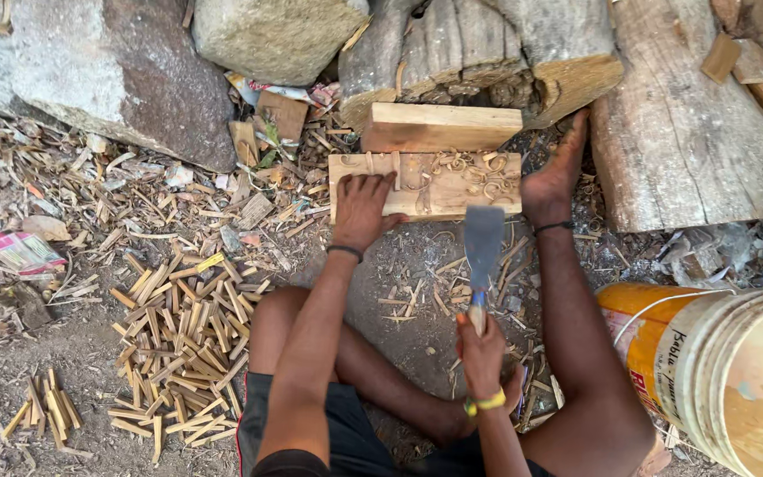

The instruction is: The person sits on the ground and uses a chisel to carve a rectangular piece of wood. They repeatedly strike the chisel with a mallet to shape the wood, creating wood shavings that accumulate on the ground.

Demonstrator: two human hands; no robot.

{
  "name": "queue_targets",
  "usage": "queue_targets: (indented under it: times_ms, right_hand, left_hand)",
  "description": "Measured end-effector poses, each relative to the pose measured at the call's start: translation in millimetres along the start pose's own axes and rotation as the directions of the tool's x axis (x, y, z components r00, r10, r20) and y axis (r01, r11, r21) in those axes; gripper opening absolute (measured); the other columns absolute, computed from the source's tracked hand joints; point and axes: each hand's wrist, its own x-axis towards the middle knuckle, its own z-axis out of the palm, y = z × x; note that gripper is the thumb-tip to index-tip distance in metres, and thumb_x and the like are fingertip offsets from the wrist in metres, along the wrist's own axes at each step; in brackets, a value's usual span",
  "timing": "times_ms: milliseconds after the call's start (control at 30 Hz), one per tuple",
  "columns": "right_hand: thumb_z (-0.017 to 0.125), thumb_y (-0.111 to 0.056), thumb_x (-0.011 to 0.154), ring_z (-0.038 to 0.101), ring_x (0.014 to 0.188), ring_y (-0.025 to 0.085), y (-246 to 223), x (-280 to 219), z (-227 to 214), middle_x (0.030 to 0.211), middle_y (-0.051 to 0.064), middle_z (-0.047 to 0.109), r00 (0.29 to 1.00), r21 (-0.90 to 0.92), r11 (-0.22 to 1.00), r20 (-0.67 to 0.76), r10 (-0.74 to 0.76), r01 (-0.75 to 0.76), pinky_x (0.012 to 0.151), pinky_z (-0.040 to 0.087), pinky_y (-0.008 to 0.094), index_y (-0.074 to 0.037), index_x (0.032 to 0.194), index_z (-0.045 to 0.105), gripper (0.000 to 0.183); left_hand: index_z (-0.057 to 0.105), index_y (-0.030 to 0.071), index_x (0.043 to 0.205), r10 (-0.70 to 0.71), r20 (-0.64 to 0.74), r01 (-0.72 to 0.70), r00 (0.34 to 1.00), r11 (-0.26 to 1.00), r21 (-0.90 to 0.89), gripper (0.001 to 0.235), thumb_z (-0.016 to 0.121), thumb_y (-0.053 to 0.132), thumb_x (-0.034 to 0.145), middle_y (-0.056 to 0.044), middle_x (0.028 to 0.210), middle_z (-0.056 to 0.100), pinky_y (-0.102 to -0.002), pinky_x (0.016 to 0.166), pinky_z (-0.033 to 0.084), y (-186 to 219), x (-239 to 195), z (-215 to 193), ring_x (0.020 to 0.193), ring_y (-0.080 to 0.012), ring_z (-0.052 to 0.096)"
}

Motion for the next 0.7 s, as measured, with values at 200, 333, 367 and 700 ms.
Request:
queue_targets:
  times_ms: [200, 333, 367, 700]
  right_hand:
    - [0.074, -0.023, 0.093, 0.046, 0.053, 0.010, 16, 36, 37, 0.065, 0.002, 0.055, 0.986, -0.166, 0.974, -0.039, -0.160, 0.151, 0.046, 0.038, 0.029, -0.002, 0.089, 0.060, 0.025]
    - [0.073, -0.028, 0.095, 0.052, 0.058, 0.012, 14, 54, 57, 0.067, 0.002, 0.059, 0.952, -0.215, 0.933, -0.039, -0.303, 0.288, 0.051, 0.043, 0.030, -0.004, 0.092, 0.065, 0.026]
    - [0.074, -0.028, 0.095, 0.054, 0.059, 0.013, 14, 54, 58, 0.069, 0.003, 0.060, 0.921, -0.303, 0.883, -0.043, -0.388, 0.358, 0.053, 0.043, 0.030, -0.003, 0.095, 0.066, 0.026]
    - [0.066, -0.027, 0.099, 0.056, 0.051, 0.013, 27, 78, 26, 0.067, 0.006, 0.062, 0.960, -0.235, 0.951, -0.144, -0.240, 0.202, 0.045, 0.043, 0.032, -0.003, 0.094, 0.063, 0.025]
  left_hand:
    - [0.066, 0.017, 0.135, 0.031, -0.098, -0.034, 0.995, 0.999, -0.035, 0.071, 0.083, 0.048, 0.073, -0.006, 0.122, 0.066, -0.052, 0.115, 0.030, -4, -11, 8, 0.121, -0.0272, 0.055]
    - [0.070, 0.016, 0.129, 0.028, -0.145, -0.036, 0.989, 0.998, -0.059, 0.061, 0.081, 0.047, 0.077, -0.006, 0.120, 0.066, -0.052, 0.115, 0.032, -6, -9, 10, 0.120, -0.0272, 0.056]
    - [0.071, 0.016, 0.128, 0.029, -0.168, -0.041, 0.985, 0.997, -0.065, 0.058, 0.081, 0.046, 0.080, -0.006, 0.119, 0.066, -0.052, 0.115, 0.032, -7, -10, 12, 0.119, -0.0271, 0.056]
    - [0.076, 0.012, 0.108, -0.078, -0.252, 0.069, 0.965, 0.997, -0.045, 0.035, 0.080, 0.037, 0.083, -0.007, 0.111, 0.068, -0.049, 0.107, 0.037, -3, -9, 19, 0.111, -0.0316, 0.057]
